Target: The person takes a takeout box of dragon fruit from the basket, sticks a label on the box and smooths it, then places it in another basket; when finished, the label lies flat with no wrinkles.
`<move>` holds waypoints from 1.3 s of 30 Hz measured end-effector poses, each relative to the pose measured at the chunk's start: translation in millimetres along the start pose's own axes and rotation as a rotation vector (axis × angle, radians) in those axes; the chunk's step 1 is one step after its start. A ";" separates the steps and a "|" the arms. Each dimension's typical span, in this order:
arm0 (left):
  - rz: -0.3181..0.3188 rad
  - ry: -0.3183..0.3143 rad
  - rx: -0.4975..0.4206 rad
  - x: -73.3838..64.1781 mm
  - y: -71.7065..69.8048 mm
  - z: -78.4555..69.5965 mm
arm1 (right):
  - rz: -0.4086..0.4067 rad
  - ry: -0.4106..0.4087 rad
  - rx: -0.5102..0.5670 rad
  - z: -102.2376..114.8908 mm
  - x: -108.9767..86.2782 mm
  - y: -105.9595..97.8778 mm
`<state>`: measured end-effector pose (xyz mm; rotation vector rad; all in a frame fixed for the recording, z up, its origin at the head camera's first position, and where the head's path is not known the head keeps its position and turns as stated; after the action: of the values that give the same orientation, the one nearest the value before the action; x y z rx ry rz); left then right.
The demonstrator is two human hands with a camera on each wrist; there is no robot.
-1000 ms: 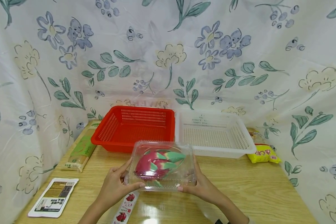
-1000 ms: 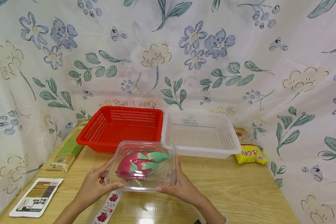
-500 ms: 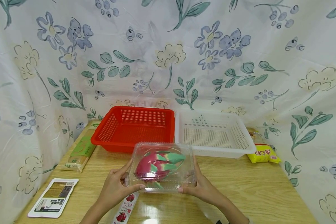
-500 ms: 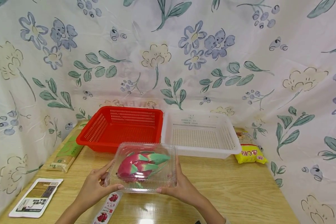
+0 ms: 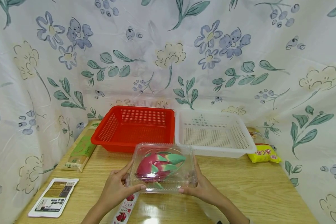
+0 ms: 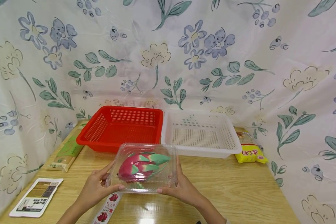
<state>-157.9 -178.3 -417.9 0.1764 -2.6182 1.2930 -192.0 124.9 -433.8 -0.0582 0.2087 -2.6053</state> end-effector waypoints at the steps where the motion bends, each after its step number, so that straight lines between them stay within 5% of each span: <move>1: -0.001 0.002 -0.002 0.2 0.0 -0.1 | -0.002 0.001 -0.003 -0.2 0.1 -0.1; 15: -0.019 0.054 -0.028 -0.1 8.4 3.8 | -0.004 -0.006 0.023 -7.5 0.1 -1.9; 22: 0.003 0.024 -0.031 -2.6 10.7 4.5 | 0.015 -0.009 0.084 -10.5 0.0 -0.4; 39: 0.061 -0.026 -0.048 -4.7 14.5 2.3 | 0.007 0.031 0.007 -11.4 -7.5 -2.5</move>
<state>-156.5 -171.3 -431.6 0.1069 -2.6938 1.2540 -187.7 132.4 -444.7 -0.0138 0.2103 -2.6011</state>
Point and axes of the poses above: each hand's wrist, its own x-axis towards the middle knuckle, its own y-axis out of the palm, z = x × y, the point moved 3 cm from there along x, towards the middle knuckle, and after that the axes turned 9 degrees about x, right-handed, at the moved point
